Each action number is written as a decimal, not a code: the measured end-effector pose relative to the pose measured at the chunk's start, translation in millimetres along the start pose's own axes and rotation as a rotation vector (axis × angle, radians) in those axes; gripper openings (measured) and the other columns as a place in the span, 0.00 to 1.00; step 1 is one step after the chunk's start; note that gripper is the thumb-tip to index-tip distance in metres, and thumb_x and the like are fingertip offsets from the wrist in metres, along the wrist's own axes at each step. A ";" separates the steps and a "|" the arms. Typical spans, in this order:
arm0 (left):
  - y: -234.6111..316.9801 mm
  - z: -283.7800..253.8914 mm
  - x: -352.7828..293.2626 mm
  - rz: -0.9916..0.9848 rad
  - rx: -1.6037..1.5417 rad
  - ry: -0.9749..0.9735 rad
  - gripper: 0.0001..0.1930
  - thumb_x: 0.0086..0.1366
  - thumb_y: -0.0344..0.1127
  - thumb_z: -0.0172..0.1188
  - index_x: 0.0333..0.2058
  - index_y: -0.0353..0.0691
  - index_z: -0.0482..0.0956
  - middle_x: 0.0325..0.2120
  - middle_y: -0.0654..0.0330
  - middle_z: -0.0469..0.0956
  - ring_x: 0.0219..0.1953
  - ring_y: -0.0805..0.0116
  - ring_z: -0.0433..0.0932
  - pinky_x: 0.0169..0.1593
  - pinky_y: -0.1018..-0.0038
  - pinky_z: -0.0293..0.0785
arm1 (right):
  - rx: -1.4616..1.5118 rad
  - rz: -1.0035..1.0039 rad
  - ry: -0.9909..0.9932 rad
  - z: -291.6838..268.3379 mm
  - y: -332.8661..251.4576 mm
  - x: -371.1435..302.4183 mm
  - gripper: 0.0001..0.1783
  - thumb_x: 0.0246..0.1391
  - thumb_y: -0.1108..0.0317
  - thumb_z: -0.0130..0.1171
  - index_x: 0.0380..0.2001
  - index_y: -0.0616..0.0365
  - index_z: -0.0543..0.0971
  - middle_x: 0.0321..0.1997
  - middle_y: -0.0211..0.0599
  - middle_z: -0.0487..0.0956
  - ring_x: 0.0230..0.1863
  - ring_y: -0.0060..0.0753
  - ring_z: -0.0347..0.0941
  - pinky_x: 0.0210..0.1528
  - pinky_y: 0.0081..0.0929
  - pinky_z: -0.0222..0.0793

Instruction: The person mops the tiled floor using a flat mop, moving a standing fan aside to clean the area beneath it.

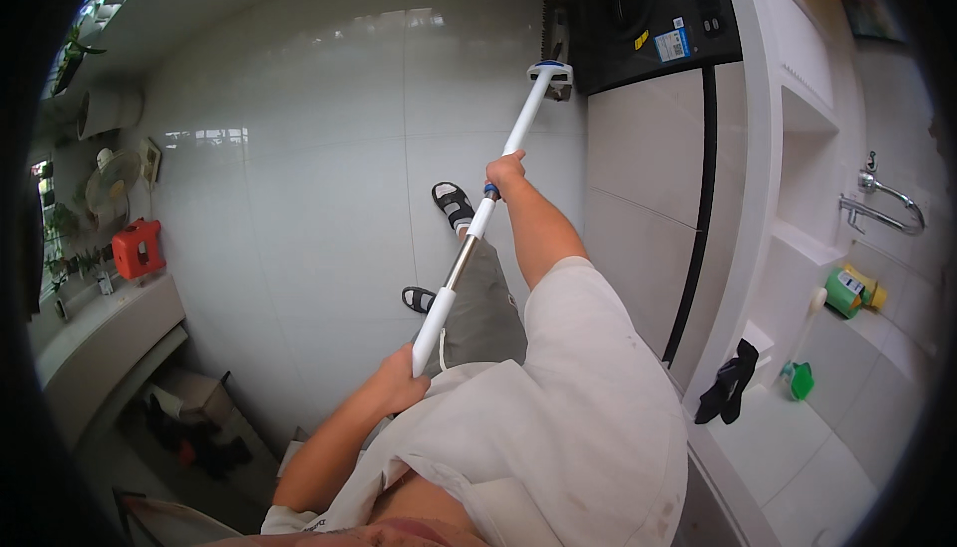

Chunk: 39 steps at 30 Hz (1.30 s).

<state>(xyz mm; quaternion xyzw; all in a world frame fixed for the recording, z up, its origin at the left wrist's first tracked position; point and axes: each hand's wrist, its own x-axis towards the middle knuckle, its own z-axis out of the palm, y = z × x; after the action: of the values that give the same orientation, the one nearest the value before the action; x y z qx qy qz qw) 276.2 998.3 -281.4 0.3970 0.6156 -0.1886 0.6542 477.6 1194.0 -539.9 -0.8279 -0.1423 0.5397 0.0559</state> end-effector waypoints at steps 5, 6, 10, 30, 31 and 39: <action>-66.1 15.5 -15.2 -0.012 -0.092 0.085 0.19 0.45 0.30 0.53 0.38 0.30 0.66 0.31 0.42 0.72 0.34 0.48 0.72 0.39 0.63 0.67 | -0.072 0.021 0.061 38.9 46.2 -10.8 0.27 0.44 0.77 0.46 0.46 0.54 0.49 0.34 0.46 0.70 0.21 0.33 0.72 0.16 0.29 0.70; -92.0 20.6 -25.2 -0.063 -0.134 0.101 0.19 0.44 0.30 0.53 0.39 0.32 0.67 0.30 0.44 0.72 0.32 0.49 0.72 0.37 0.64 0.68 | -0.175 0.054 0.062 55.4 44.3 -48.2 0.30 0.41 0.79 0.48 0.47 0.53 0.49 0.36 0.50 0.70 0.24 0.40 0.73 0.20 0.38 0.72; -166.7 58.7 -89.2 -0.122 -0.180 0.223 0.16 0.46 0.32 0.54 0.34 0.33 0.68 0.28 0.43 0.73 0.34 0.46 0.72 0.37 0.62 0.68 | -0.302 0.042 -0.054 115.7 93.8 -127.5 0.44 0.43 0.76 0.47 0.58 0.59 0.33 0.41 0.56 0.70 0.33 0.46 0.73 0.21 0.35 0.74; -165.8 64.6 -210.2 -0.129 -0.429 0.174 0.21 0.48 0.39 0.61 0.36 0.30 0.67 0.29 0.42 0.74 0.34 0.50 0.74 0.38 0.65 0.69 | -0.199 -0.112 -0.515 185.7 103.0 -217.4 0.37 0.40 0.78 0.48 0.52 0.59 0.43 0.34 0.52 0.70 0.22 0.35 0.72 0.17 0.28 0.70; -152.4 52.0 -198.2 -0.129 -0.429 0.171 0.21 0.48 0.39 0.61 0.36 0.30 0.67 0.29 0.42 0.74 0.34 0.50 0.74 0.38 0.65 0.69 | -0.164 -0.108 -0.436 173.5 98.9 -204.7 0.34 0.40 0.78 0.48 0.50 0.59 0.44 0.33 0.51 0.70 0.22 0.35 0.72 0.16 0.28 0.69; -34.7 -21.0 -53.6 -0.118 -0.007 0.035 0.18 0.48 0.31 0.51 0.38 0.29 0.62 0.29 0.36 0.72 0.33 0.41 0.73 0.37 0.57 0.68 | 0.102 -0.094 -0.049 61.8 8.5 -34.9 0.24 0.40 0.81 0.48 0.40 0.57 0.53 0.24 0.42 0.65 0.14 0.27 0.65 0.08 0.24 0.62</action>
<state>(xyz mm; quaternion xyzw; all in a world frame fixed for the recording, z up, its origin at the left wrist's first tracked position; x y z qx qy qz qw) 227.8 979.8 -238.6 0.3610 0.6500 -0.2176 0.6323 409.7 1171.8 -536.7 -0.8030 -0.1547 0.5630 0.1196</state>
